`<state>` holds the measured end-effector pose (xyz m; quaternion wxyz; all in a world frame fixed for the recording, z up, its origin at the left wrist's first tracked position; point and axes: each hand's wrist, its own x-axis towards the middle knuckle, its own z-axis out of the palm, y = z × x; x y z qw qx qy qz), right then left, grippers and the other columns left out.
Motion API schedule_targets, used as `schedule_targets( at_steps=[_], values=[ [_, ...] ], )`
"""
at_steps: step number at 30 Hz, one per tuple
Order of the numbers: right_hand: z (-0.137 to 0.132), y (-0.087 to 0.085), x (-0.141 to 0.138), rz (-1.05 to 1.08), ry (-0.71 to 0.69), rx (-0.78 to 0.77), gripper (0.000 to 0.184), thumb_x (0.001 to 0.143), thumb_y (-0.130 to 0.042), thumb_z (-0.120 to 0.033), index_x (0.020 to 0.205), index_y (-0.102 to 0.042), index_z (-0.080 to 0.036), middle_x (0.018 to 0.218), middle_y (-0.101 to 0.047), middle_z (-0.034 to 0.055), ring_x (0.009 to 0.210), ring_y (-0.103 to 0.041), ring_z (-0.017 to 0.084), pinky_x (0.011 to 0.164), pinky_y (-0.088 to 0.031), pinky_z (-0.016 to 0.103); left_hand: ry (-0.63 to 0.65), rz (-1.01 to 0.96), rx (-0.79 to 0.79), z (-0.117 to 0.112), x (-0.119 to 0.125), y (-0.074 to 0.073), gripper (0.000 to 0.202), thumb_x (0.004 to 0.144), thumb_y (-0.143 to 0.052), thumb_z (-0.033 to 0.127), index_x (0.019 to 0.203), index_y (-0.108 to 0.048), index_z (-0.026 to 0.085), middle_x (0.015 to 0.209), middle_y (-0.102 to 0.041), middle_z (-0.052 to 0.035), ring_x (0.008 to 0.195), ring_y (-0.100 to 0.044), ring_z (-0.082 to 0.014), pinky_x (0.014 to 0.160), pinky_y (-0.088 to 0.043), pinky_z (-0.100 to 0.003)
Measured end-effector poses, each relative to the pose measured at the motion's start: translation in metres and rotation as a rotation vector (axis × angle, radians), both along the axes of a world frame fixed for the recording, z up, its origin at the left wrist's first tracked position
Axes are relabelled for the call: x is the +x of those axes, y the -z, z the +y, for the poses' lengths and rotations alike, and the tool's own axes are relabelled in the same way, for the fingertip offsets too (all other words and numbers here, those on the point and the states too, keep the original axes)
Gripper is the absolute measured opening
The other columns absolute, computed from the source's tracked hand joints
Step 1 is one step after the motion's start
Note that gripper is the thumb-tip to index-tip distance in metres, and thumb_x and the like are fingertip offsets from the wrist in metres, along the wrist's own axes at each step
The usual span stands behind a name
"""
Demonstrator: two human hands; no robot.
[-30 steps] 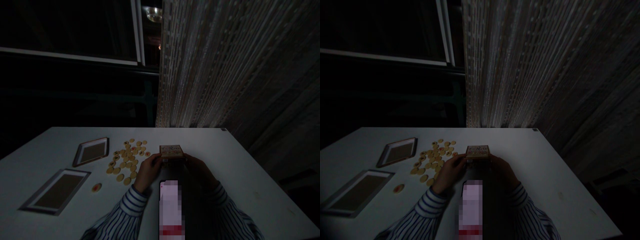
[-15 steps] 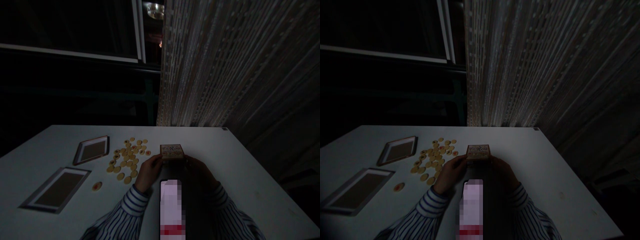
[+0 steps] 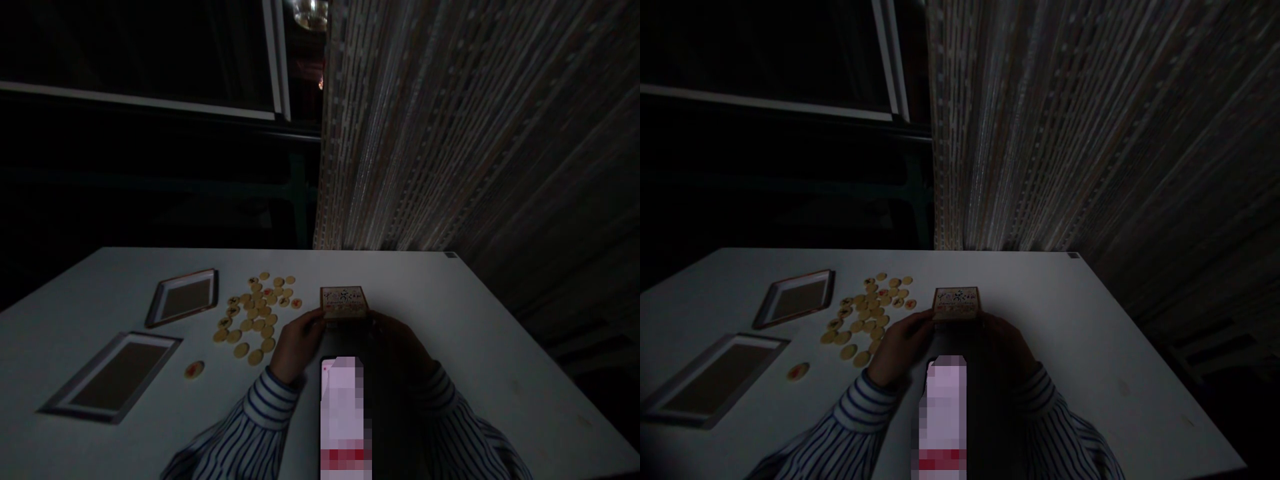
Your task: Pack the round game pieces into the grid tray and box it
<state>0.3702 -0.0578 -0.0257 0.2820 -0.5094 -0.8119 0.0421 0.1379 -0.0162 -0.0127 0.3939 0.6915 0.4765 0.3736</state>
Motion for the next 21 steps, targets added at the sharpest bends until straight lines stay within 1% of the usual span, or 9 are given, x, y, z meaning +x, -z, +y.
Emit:
schedule_targets(
  at_steps=[5,9,13,17,21],
  values=[
    [-0.001,0.003,0.001,-0.01,0.017,-0.007,0.038,0.086,-0.04,-0.017,0.123,-0.045,-0.013,0.115,-0.059,0.0135,0.104,-0.057,0.02,0.089,-0.048,0.038,-0.011,0.006,-0.005,-0.001,0.0,0.0,0.033,0.078,-0.05,0.032,0.106,-0.061,0.018,0.109,-0.065,-0.0065,0.102,-0.058,-0.0192,0.093,-0.043,-0.036],
    [-0.003,0.001,0.0,-0.014,0.005,-0.018,0.038,0.085,-0.039,-0.014,0.123,-0.045,-0.013,0.115,-0.059,0.0132,0.104,-0.056,0.019,0.089,-0.048,0.038,-0.018,0.036,0.015,-0.002,0.0,0.0,0.033,0.078,-0.05,0.031,0.105,-0.062,0.018,0.107,-0.065,-0.0064,0.1,-0.059,-0.0193,0.092,-0.044,-0.036],
    [-0.005,0.0,-0.001,-0.018,0.017,-0.026,0.037,0.086,-0.038,-0.014,0.122,-0.046,-0.012,0.112,-0.06,0.0152,0.103,-0.057,0.021,0.086,-0.05,0.039,-0.021,0.062,0.038,-0.002,-0.001,0.003,0.033,0.078,-0.05,0.031,0.106,-0.061,0.017,0.107,-0.065,-0.0065,0.101,-0.059,-0.0192,0.093,-0.044,-0.035],
    [-0.004,0.004,0.0,-0.018,0.017,-0.012,0.037,0.086,-0.038,-0.013,0.122,-0.046,-0.014,0.111,-0.061,0.0135,0.102,-0.057,0.02,0.086,-0.05,0.039,-0.014,0.091,0.03,-0.001,-0.001,0.007,0.034,0.078,-0.049,0.031,0.106,-0.061,0.016,0.109,-0.064,-0.0076,0.103,-0.058,-0.0192,0.094,-0.042,-0.036],
    [-0.003,0.007,0.001,-0.003,0.004,-0.015,0.036,0.086,-0.038,-0.013,0.121,-0.046,-0.015,0.11,-0.061,0.0124,0.101,-0.058,0.02,0.085,-0.05,0.039,-0.019,0.074,0.025,-0.001,-0.002,0.011,0.034,0.078,-0.05,0.032,0.105,-0.061,0.015,0.109,-0.064,-0.0079,0.103,-0.058,-0.0193,0.094,-0.042,-0.036]
  ],
)
